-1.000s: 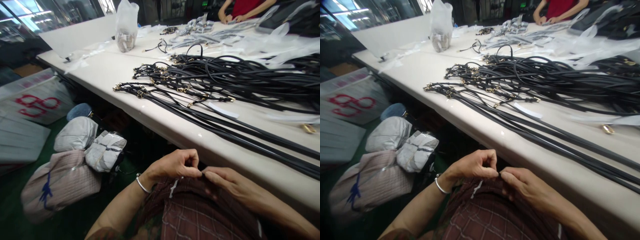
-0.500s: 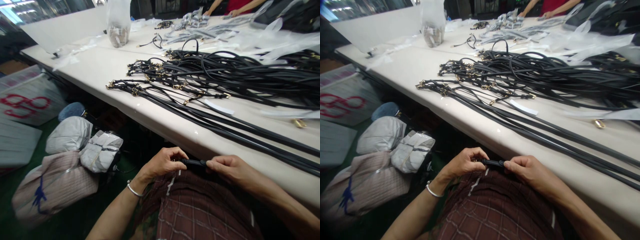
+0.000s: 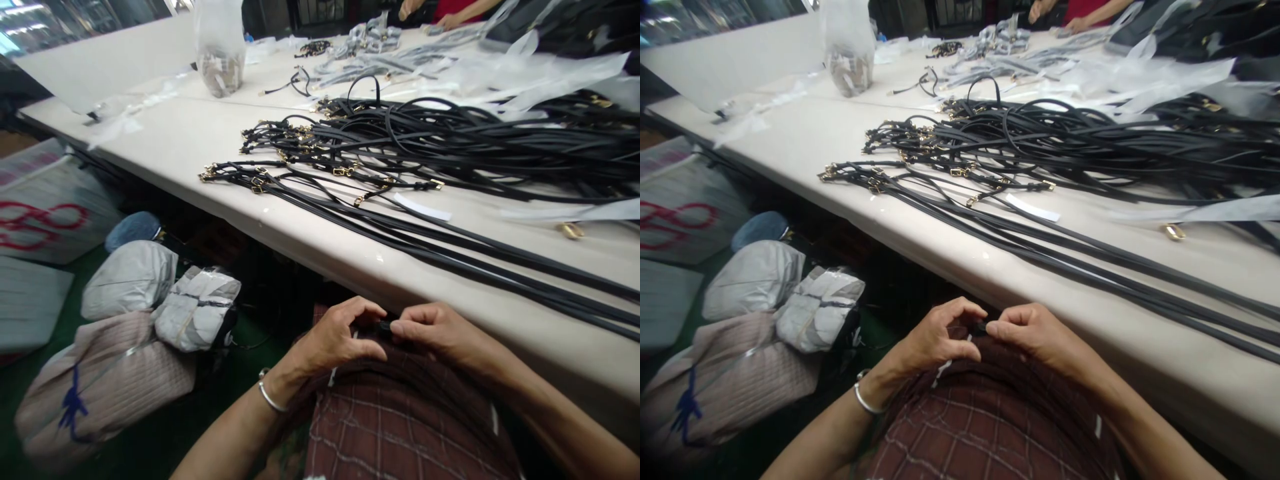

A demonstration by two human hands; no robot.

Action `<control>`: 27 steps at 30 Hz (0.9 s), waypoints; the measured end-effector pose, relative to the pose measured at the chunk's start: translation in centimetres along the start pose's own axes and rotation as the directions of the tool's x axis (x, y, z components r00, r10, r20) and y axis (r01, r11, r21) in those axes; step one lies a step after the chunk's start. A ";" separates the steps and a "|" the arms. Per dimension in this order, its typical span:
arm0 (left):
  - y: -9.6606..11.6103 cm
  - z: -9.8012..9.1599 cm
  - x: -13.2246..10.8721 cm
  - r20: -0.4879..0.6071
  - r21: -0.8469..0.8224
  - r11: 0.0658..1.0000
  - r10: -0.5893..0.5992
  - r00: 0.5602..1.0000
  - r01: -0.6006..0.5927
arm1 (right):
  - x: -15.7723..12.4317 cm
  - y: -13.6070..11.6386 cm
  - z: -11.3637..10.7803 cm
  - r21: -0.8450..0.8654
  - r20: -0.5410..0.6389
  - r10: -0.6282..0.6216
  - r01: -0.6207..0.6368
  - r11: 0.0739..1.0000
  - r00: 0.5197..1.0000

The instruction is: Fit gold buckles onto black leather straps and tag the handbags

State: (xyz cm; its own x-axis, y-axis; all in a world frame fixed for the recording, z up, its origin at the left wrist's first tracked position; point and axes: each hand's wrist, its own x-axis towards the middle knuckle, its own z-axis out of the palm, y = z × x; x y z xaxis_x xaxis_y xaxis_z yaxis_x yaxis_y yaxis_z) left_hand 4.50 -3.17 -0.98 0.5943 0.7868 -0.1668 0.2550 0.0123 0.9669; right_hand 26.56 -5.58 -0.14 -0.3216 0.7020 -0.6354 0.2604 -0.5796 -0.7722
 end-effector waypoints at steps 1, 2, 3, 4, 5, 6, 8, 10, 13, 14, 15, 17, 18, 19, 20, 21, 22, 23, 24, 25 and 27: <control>-0.1 0.0 -0.2 -0.012 0.004 1.000 -0.012 1.000 0.012 | -0.1 0.1 -0.2 0.004 0.011 0.000 0.000 1.000 1.000; -0.1 0.1 -0.3 -0.026 0.010 1.000 -0.023 0.999 0.024 | -0.1 0.2 -0.4 0.003 0.021 -0.002 0.002 1.000 1.000; -0.1 0.1 -0.4 -0.041 0.019 0.999 -0.031 0.999 0.031 | -0.2 0.2 -0.5 0.002 0.031 -0.003 0.003 1.000 1.000; 0.0 0.2 -0.4 -0.055 0.038 0.999 -0.029 0.998 0.031 | -0.3 0.2 -0.6 0.002 0.038 -0.002 0.002 1.000 0.999; 0.0 0.4 -0.3 -0.067 0.068 0.997 -0.015 0.998 0.020 | -0.4 0.2 -0.6 0.002 0.044 0.000 0.000 1.000 0.999; 0.1 0.5 -0.3 -0.075 0.105 0.994 0.006 0.997 0.002 | -0.5 0.2 -0.7 0.004 0.046 0.004 -0.004 1.000 0.999; 0.4 0.7 -0.1 -0.078 0.163 0.986 0.046 0.996 -0.033 | -0.7 0.0 -0.6 0.016 0.042 0.012 -0.013 1.000 0.999; 0.5 0.9 0.0 -0.087 0.157 0.987 0.049 0.995 -0.035 | -0.9 -0.3 -0.4 0.034 0.031 0.018 -0.020 0.999 0.999; 0.5 1.3 -0.1 -0.119 0.075 0.997 0.006 0.993 0.003 | -1.1 -0.5 -0.2 0.046 0.002 0.040 -0.040 0.998 0.999; 0.3 1.4 -0.1 -0.137 0.057 0.998 0.007 0.991 0.001 | -1.2 -0.4 -0.1 0.041 -0.002 0.051 -0.050 0.998 0.999; 0.2 1.6 -0.2 -0.155 0.048 0.999 0.025 0.988 -0.018 | -1.2 -0.4 0.1 0.034 -0.003 0.056 -0.056 0.998 0.998; -0.2 1.9 -0.3 -0.179 0.052 0.994 0.106 0.978 -0.099 | -1.1 0.0 0.3 0.019 0.007 0.050 -0.050 0.999 0.999; -0.4 2.0 -0.3 -0.177 0.061 0.987 0.155 0.972 -0.147 | -0.9 0.2 0.4 0.014 0.016 0.034 -0.034 0.999 0.999; -0.6 2.2 -0.3 -0.164 0.072 0.979 0.198 0.966 -0.189 | -0.8 0.4 0.5 0.012 0.024 0.015 -0.015 1.000 1.000; -0.7 2.2 -0.3 -0.146 0.083 0.972 0.230 0.962 -0.220 | -0.6 0.7 0.7 0.014 0.034 -0.001 0.000 1.000 0.999; -0.7 2.2 -0.2 -0.130 0.091 0.967 0.247 0.960 -0.237 | -0.5 0.8 0.7 0.023 0.041 -0.016 0.015 1.000 0.999; -0.7 2.2 -0.2 -0.119 0.096 0.966 0.251 0.961 -0.240 | -0.4 0.9 0.7 0.037 0.047 -0.031 0.030 0.999 0.998; -0.6 2.1 -0.2 -0.115 0.093 0.968 0.242 0.964 -0.232 | -0.3 1.0 0.7 0.047 0.051 -0.044 0.041 0.998 0.998; -0.5 2.0 -0.2 -0.112 0.087 0.974 0.220 0.969 -0.211 | -0.3 0.9 0.6 0.052 0.059 -0.045 0.042 0.998 0.997; -0.4 1.8 -0.1 -0.115 0.078 0.980 0.189 0.975 -0.181 | -0.3 0.9 0.4 0.050 0.077 -0.040 0.036 0.998 0.996; -0.3 1.4 -0.1 -0.129 0.070 0.991 0.123 0.984 -0.114 | -0.4 0.6 -0.1 0.020 0.124 -0.022 0.019 1.000 0.992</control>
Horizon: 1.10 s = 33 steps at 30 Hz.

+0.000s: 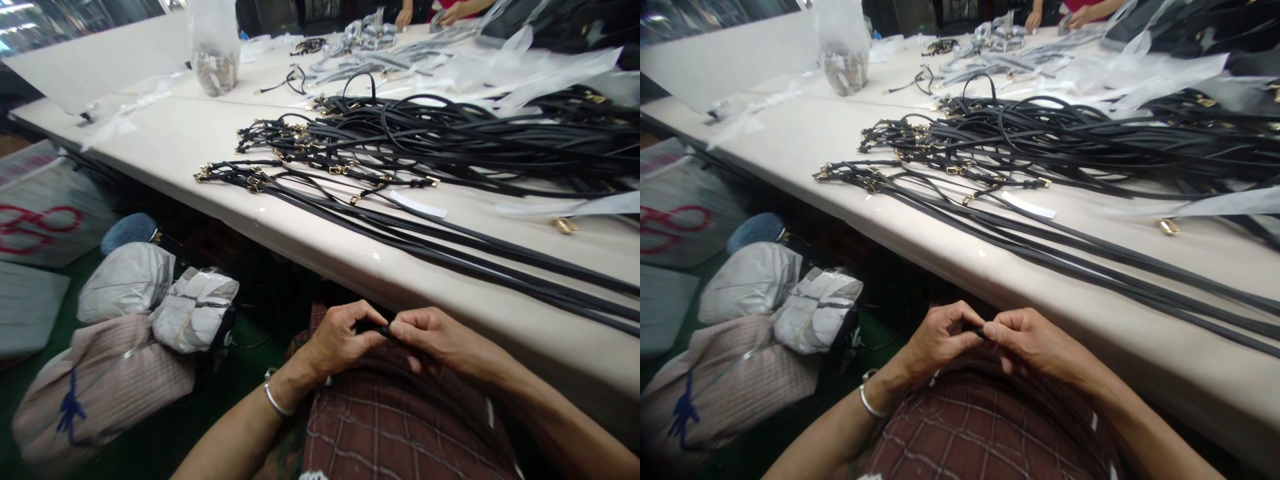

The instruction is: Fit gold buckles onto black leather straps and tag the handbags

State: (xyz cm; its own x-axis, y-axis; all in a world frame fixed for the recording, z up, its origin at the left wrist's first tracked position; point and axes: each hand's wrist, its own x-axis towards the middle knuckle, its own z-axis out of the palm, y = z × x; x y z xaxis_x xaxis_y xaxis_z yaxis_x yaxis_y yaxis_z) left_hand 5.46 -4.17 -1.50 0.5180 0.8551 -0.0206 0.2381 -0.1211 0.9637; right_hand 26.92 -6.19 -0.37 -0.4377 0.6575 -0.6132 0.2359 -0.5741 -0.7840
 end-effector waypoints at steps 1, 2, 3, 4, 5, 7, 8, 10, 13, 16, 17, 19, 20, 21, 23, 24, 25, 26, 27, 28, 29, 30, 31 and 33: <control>0.0 -0.1 0.1 -0.003 0.010 1.000 -0.028 1.000 0.028 | 0.0 -0.1 -0.2 -0.022 0.014 0.008 -0.007 1.000 1.000; 0.0 -0.2 0.1 -0.004 0.024 0.999 -0.046 0.999 0.046 | 0.0 -0.2 -0.3 -0.042 0.016 0.008 -0.008 0.999 1.000; 0.0 -0.3 0.2 0.002 0.039 0.998 -0.054 0.999 0.053 | 0.1 -0.3 -0.4 -0.059 0.006 0.001 -0.001 0.998 1.000; 0.1 -0.3 0.3 0.015 0.053 0.997 -0.052 0.999 0.051 | 0.2 -0.4 -0.4 -0.068 -0.006 -0.016 0.016 0.998 1.000; 0.1 -0.3 0.5 0.033 0.063 0.997 -0.048 0.998 0.046 | 0.4 -0.4 -0.4 -0.065 -0.015 -0.035 0.034 0.997 0.999; 0.4 -0.4 0.8 0.081 0.046 0.997 -0.066 0.995 0.062 | 0.8 -0.5 -0.3 -0.015 -0.002 -0.055 0.055 0.998 0.998; 0.5 -0.6 1.0 0.115 0.024 0.996 -0.093 0.989 0.091 | 1.0 -0.4 -0.4 0.019 0.024 -0.058 0.058 0.998 0.998; 0.5 -1.2 1.4 0.180 -0.017 0.986 -0.160 0.971 0.166 | 0.9 -0.2 -0.9 0.076 0.092 -0.062 0.055 0.996 0.994; -0.2 -2.5 1.7 0.191 -0.072 0.968 -0.224 0.956 0.241 | 0.3 0.5 -2.2 0.120 0.182 -0.023 0.001 0.993 0.983; -1.3 -3.4 1.8 0.183 -0.124 0.945 -0.277 0.943 0.302 | -0.6 1.4 -3.2 0.151 0.197 0.043 -0.073 0.986 0.980; -1.6 -3.6 1.8 0.194 -0.132 0.939 -0.290 0.937 0.318 | -0.9 1.8 -3.3 0.161 0.194 0.043 -0.075 0.984 0.980; -1.9 -3.7 1.8 0.208 -0.145 0.932 -0.298 0.932 0.331 | -1.2 2.3 -3.1 0.181 0.179 0.023 -0.056 0.982 0.983; -2.0 -3.8 1.7 0.211 -0.155 0.928 -0.303 0.929 0.338 | -1.4 2.5 -3.0 0.178 0.174 0.015 -0.047 0.983 0.985; -2.0 -3.8 1.7 0.217 -0.164 0.923 -0.310 0.926 0.347 | -1.5 2.7 -2.8 0.162 0.169 0.013 -0.041 0.986 0.985; -2.1 -3.8 1.6 0.246 -0.178 0.910 -0.326 0.913 0.373 | -1.6 2.9 -2.5 0.099 0.157 0.025 -0.041 0.994 0.987; -2.1 -3.8 1.5 0.267 -0.190 0.900 -0.338 0.902 0.393 | -1.7 2.9 -2.3 0.066 0.150 0.036 -0.047 0.997 0.988; -2.2 -3.8 1.5 0.285 -0.207 0.886 -0.352 0.892 0.416 | -1.8 2.8 -2.2 0.043 0.147 0.039 -0.046 0.998 0.988; -2.3 -3.9 1.5 0.299 -0.230 0.869 -0.366 0.881 0.438 | -1.9 2.8 -2.1 0.041 0.152 0.029 -0.035 0.999 0.988; -2.4 -3.9 1.4 0.305 -0.256 0.852 -0.377 0.875 0.456 | -2.0 2.6 -2.0 0.060 0.166 0.004 -0.015 0.998 0.986; -2.5 -3.9 1.4 0.305 -0.280 0.838 -0.385 0.871 0.469 | -2.2 2.5 -2.0 0.092 0.189 -0.027 0.010 0.996 0.982; -2.7 -4.0 1.3 0.302 -0.299 0.828 -0.389 0.870 0.474 | -2.4 2.5 -1.9 0.131 0.217 -0.059 0.031 0.991 0.974; -2.8 -4.1 1.2 0.302 -0.315 0.821 -0.389 0.870 0.476 | -2.6 2.4 -1.7 0.168 0.241 -0.084 0.044 0.985 0.967; -3.0 -4.1 1.1 0.307 -0.323 0.816 -0.388 0.869 0.479 | -2.9 2.5 -1.6 0.198 0.260 -0.095 0.044 0.979 0.961; -3.3 -4.2 0.8 0.329 -0.311 0.814 -0.392 0.859 0.491 | -3.3 2.8 -1.3 0.233 0.266 -0.086 0.023 0.972 0.960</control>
State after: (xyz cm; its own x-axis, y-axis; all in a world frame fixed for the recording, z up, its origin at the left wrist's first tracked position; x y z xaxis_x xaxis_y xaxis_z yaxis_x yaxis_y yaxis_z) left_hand 1.62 -0.90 -3.60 0.6222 0.6159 -0.4833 0.1928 0.4778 0.8571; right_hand 30.12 -9.35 -0.60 -0.6713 0.5509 -0.4958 0.0177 -0.6568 -0.7538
